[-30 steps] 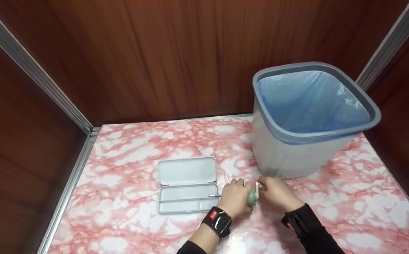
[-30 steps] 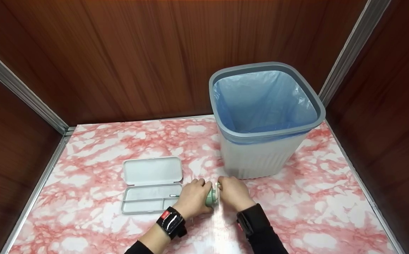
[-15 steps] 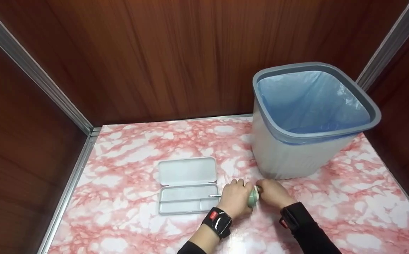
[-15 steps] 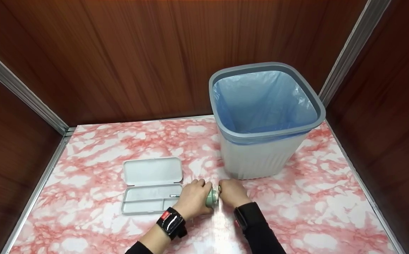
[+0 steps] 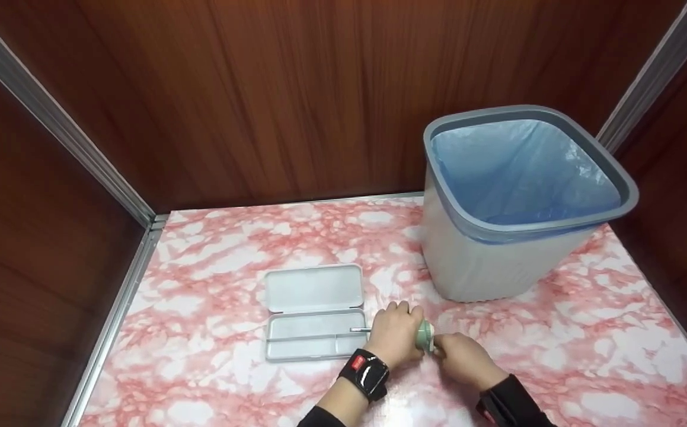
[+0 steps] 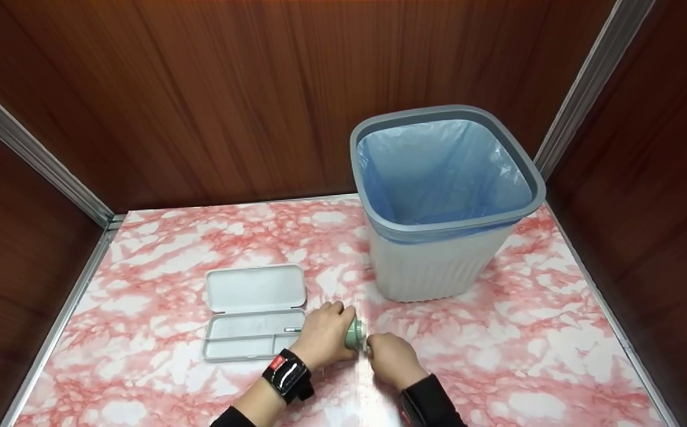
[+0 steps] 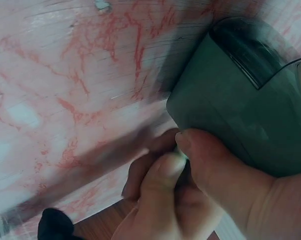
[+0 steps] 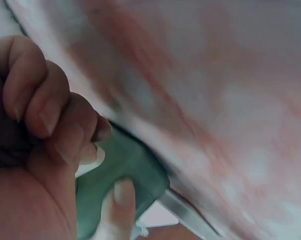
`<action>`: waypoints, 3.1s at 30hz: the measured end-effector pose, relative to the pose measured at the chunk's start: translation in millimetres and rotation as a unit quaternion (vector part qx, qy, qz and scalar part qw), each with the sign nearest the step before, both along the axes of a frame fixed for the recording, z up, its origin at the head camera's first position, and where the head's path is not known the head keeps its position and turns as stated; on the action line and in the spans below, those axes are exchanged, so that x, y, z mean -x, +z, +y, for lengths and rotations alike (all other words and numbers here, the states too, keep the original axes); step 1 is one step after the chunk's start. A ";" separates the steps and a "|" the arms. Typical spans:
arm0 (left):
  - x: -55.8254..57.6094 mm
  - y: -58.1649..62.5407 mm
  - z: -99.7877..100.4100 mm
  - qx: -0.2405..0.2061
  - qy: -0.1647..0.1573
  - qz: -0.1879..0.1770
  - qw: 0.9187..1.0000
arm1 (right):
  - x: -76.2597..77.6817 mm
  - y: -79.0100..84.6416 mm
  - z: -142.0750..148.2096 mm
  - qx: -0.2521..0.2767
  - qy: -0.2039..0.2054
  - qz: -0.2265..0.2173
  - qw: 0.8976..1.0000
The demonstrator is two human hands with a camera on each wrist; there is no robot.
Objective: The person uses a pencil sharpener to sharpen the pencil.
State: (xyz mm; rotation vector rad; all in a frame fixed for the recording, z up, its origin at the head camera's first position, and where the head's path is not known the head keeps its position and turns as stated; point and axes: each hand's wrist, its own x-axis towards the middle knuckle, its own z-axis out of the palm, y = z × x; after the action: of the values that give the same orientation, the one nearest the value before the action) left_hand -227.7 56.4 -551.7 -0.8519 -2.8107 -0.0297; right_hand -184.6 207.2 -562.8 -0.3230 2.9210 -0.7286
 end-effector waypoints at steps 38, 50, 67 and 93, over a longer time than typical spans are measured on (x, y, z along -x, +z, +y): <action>0.6 2.8 -0.1 0.004 0.006 -0.017 1.000 | 40.1 45.4 4.4 0.005 -0.003 0.057 0.998; -2.4 2.7 2.2 0.001 0.005 -0.029 1.000 | 49.0 8.6 8.1 0.005 -0.012 0.041 0.999; -1.7 -0.3 1.0 -0.006 0.008 -0.014 1.000 | 8.8 -6.2 3.8 -0.006 0.001 -0.003 1.000; -1.4 1.3 -0.6 0.001 0.017 -0.023 1.000 | -10.9 41.3 -0.8 -0.019 0.004 0.094 0.995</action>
State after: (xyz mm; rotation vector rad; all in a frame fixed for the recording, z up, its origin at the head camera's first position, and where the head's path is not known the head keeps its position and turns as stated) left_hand -226.3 55.8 -550.4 -0.8151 -2.8681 -0.0426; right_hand -173.6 206.4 -521.4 -0.4220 3.1019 -0.6761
